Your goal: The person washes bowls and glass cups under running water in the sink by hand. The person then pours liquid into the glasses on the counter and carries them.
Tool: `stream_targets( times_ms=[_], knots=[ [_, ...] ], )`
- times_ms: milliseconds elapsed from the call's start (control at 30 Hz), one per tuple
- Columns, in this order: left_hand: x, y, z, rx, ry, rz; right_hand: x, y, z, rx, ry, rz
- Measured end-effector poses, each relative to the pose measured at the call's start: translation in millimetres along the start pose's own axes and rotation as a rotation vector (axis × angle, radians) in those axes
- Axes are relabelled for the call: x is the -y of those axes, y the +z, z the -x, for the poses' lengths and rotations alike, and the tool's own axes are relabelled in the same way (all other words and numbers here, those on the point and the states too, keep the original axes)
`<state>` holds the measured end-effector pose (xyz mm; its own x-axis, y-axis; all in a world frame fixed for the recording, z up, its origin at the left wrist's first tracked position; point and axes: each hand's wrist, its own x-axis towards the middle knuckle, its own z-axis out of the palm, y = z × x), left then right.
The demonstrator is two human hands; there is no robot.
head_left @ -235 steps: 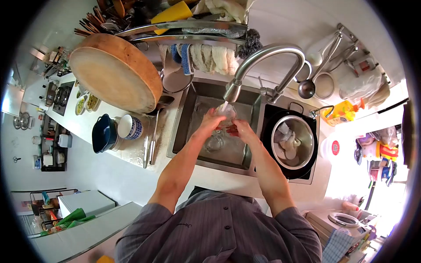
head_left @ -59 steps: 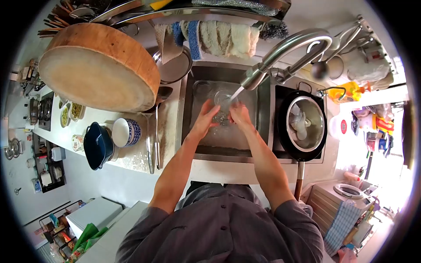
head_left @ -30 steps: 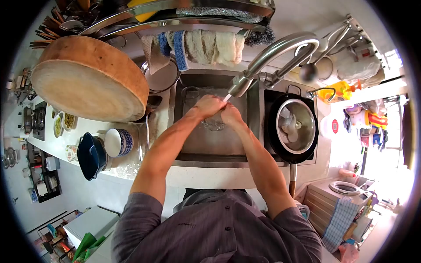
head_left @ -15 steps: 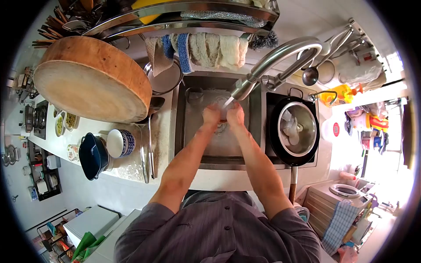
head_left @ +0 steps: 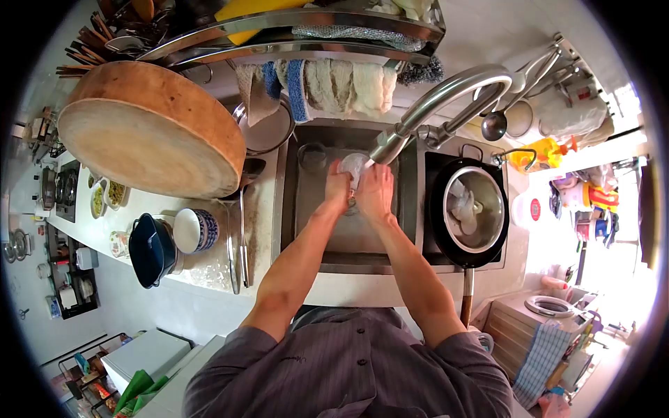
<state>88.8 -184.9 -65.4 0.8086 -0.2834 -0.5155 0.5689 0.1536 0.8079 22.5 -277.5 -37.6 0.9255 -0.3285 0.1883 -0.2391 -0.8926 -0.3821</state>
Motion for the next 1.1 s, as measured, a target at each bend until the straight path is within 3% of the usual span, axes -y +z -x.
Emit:
stream_targets(
  times_ms=[33,100,167,233,333,433,533,667,767,833,867,933,967,1000,1067,1100],
  knots=[
    [-0.5,-1.5,0.5,-0.026,-0.139,0.091,-0.2,-0.5,1.1,0.003,-0.001,0.003],
    [5.3,-0.3,1.4,-0.009,-0.161,0.081,3.9,-5.8,3.4,0.124,-0.146,-0.154],
    [12.8,3.8,-1.9,0.008,-0.127,0.273,3.9,-2.8,-15.5,0.247,-0.086,-0.163],
    [29.6,-5.8,-21.0,0.054,-0.13,0.355,-3.4,15.3,-21.8,0.464,-0.002,-0.384],
    [54.1,-25.9,-38.5,0.128,-0.154,0.461,-6.2,12.1,-27.1,0.667,-0.124,-0.189],
    [52.9,-22.6,-34.4,0.15,-0.162,0.518,-0.6,-5.7,-26.2,0.731,-0.222,-0.026],
    [47.3,-19.5,-29.6,0.211,-0.193,0.606,2.0,-9.6,-25.4,0.555,-0.343,-0.074],
    [9.7,-22.5,-4.2,0.31,-0.304,0.592,6.4,-5.2,-29.2,0.765,-0.175,-0.048],
    [-3.3,-5.4,9.8,0.397,-0.286,0.643,-0.4,1.2,-24.7,0.72,-0.349,0.012],
    [-6.0,-0.4,7.1,0.326,-0.288,0.587,4.7,-8.0,-23.6,0.423,-0.496,0.212],
    [-8.0,0.8,5.5,0.251,-0.288,0.534,5.7,-2.5,-25.0,0.423,-0.498,0.212],
    [15.7,-8.6,-15.3,0.219,-0.236,0.464,5.4,13.5,-26.1,0.701,-0.259,0.075],
    [26.7,-13.7,-24.9,0.188,-0.183,0.392,5.7,11.4,-24.6,0.7,-0.258,0.074],
    [28.4,-18.2,-27.4,0.19,-0.183,0.39,5.8,8.4,-20.6,0.619,-0.32,0.062],
    [33.6,-28.8,-30.0,0.294,-0.378,0.526,3.4,3.5,-11.6,0.54,-0.386,0.051],
    [38.0,-32.2,-33.5,0.29,-0.373,0.529,0.5,0.2,-8.0,0.368,-0.515,0.03]
  ],
)
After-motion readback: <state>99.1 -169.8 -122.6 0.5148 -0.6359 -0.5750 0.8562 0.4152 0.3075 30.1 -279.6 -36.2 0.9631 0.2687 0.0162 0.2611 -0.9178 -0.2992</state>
